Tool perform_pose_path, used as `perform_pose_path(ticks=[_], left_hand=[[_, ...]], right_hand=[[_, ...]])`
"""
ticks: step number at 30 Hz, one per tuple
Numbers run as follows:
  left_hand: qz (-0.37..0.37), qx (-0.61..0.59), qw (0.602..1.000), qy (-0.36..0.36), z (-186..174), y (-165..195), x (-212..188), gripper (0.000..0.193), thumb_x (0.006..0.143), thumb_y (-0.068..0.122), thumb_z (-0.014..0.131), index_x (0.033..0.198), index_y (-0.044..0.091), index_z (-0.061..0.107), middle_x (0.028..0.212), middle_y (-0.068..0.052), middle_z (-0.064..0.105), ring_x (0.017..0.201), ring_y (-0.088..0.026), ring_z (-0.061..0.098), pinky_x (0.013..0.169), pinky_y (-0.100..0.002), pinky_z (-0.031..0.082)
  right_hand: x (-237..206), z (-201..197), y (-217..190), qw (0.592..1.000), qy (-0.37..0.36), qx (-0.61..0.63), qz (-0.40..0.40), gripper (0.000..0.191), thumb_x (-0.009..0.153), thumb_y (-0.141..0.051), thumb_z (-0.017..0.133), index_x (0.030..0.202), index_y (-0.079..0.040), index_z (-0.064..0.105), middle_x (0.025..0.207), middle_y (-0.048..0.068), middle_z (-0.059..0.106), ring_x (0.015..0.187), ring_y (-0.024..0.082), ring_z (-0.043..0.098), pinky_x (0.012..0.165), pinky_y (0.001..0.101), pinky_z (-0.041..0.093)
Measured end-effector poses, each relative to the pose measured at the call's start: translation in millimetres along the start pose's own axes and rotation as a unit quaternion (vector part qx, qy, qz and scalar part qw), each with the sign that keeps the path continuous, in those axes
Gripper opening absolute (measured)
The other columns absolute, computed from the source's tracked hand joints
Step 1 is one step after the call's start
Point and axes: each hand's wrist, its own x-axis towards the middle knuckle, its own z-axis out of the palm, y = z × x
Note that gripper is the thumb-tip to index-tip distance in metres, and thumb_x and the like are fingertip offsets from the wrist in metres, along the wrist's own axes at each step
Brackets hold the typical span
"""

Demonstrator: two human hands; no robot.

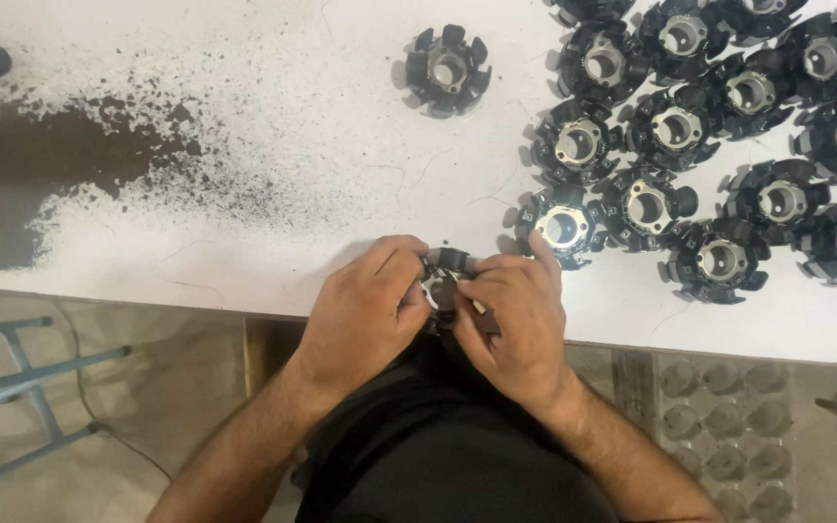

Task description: The person sits at a white workbench assembling small black claw-style coupling hubs. They pick up a hub, use a small hand tool to fit components into it, then place the finished hub onto a growing pile of completed units, repeating this cycle for many hubs.

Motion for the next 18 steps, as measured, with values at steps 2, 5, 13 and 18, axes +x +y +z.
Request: perform_pose_path(ticks=[2,5,13,18], left_hand=[[0.002,-0.001,1.0,0.012,1,0,-2,0.014,0.083,0.001,0.068,0.096,0.0,0.062,0.115,-0.013,0.07,0.088,-0.033,0.07,0.071,-0.04,0.058],[0.007,0.003,1.0,0.026,5,1,-7,0.017,0.083,0.001,0.068,0.099,-0.001,0.063,0.114,-0.013,0.069,0.087,-0.033,0.07,0.07,-0.04,0.058],[0.044,-0.014,0.999,0.007,4,4,-8,0.018,0.085,0.004,0.069,0.101,0.0,0.063,0.115,-0.013,0.065,0.086,-0.032,0.069,0.072,-0.041,0.058],[0.011,-0.009,0.994,-0.11,-20,-12,28,0.023,0.092,0.022,0.073,0.106,0.005,0.067,0.104,-0.011,0.068,0.082,-0.029,0.07,0.077,-0.043,0.057]], right_hand=[[-1,1,0,1.0,0.009,0.007,-0.008,0.031,0.081,0.002,0.081,0.104,-0.007,0.064,0.098,0.006,0.066,0.107,0.027,0.066,0.12,0.0577,0.034],[-3,4,-1,1.0,0.012,0.008,-0.014,0.032,0.081,0.003,0.082,0.105,-0.007,0.064,0.099,0.006,0.067,0.108,0.027,0.067,0.119,0.0567,0.036],[-1,7,0,0.999,0.008,-0.032,-0.017,0.03,0.084,0.004,0.084,0.103,-0.009,0.065,0.099,0.006,0.066,0.104,0.025,0.066,0.119,0.0558,0.041],[-8,-5,1,0.999,0.025,-0.005,-0.033,0.032,0.079,0.004,0.081,0.103,-0.007,0.063,0.099,0.008,0.066,0.105,0.027,0.067,0.117,0.0577,0.038]])
